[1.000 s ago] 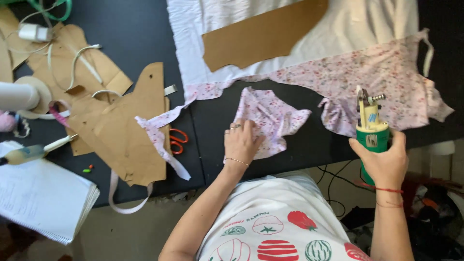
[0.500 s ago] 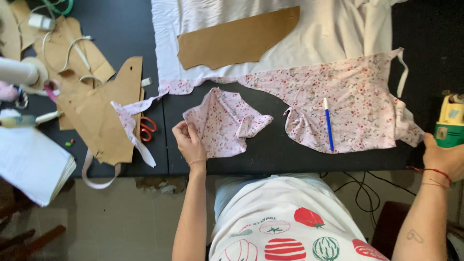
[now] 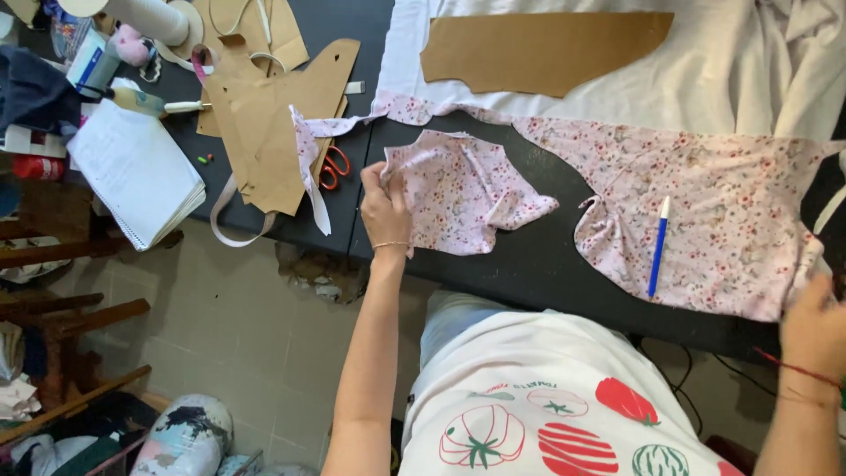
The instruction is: The person smooths a floral fabric on a table, retrieves a cardboard pattern from the floor, and places it on the fabric. They trace the pattern's outline with a pen and then use a handheld electric rotary cutter to cut the fabric along the marked lines.
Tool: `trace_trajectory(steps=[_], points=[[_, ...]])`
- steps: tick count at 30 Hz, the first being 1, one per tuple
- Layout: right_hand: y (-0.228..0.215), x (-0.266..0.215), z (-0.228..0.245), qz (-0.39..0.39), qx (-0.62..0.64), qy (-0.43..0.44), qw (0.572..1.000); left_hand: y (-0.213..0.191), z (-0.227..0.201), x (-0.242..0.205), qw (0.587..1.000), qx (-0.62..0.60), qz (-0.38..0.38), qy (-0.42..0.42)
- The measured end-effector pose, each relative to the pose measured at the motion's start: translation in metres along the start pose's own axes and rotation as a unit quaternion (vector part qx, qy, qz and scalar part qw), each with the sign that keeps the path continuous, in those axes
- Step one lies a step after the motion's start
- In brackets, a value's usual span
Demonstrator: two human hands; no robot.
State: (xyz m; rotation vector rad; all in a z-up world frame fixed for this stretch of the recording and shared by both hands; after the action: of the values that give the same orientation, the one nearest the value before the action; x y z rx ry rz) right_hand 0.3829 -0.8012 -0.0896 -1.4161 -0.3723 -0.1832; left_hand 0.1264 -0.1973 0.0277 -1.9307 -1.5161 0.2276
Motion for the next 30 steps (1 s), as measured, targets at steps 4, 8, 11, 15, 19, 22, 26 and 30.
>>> trace_trajectory(steps=[4, 8, 11, 15, 19, 22, 26, 30], points=[[-0.038, 0.025, 0.165, 0.094, 0.161, -0.083, 0.979, -0.025, -0.002, 0.037, 0.999, -0.037, 0.002, -0.021], [0.017, 0.006, 0.174, 0.314, -0.021, -0.021, 0.949, -0.041, 0.045, 0.077, 0.986, -0.124, -0.001, -0.107], [0.03, -0.002, 0.161, 0.322, -0.059, -0.046, 0.944, -0.032, 0.081, 0.077, 0.974, -0.094, 0.057, -0.2], [0.007, 0.001, 0.198, 0.303, -0.032, -0.006, 0.952, -0.021, 0.13, 0.058, 0.952, 0.058, 0.13, -0.269], [0.031, -0.006, 0.193, 0.297, -0.1, -0.069, 0.947, -0.022, 0.124, 0.058, 0.975, 0.1, 0.105, -0.168], [0.005, 0.003, 0.217, 0.309, -0.073, -0.057, 0.946, -0.036, 0.067, 0.076, 0.99, 0.117, 0.07, -0.042], [-0.06, 0.025, 0.279, 0.272, 0.126, 0.024, 0.954, -0.044, -0.004, 0.087, 0.986, 0.111, 0.074, 0.099], [-0.067, 0.026, 0.315, 0.286, 0.287, 0.095, 0.909, -0.047, -0.024, 0.092, 0.957, 0.161, 0.007, 0.24]])
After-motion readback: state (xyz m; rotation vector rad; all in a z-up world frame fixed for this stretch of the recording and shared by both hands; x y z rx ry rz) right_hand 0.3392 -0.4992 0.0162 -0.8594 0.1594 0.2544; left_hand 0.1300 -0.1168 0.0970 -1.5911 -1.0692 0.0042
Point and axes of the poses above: each hand's wrist, its own x-axis towards the middle knuckle, its own y-axis out of the palm, z = x × y, the point moved 10 cm from there along x, towards the middle knuckle, and after that the axes turned 13 degrees about -z, right-handed, at the moved point
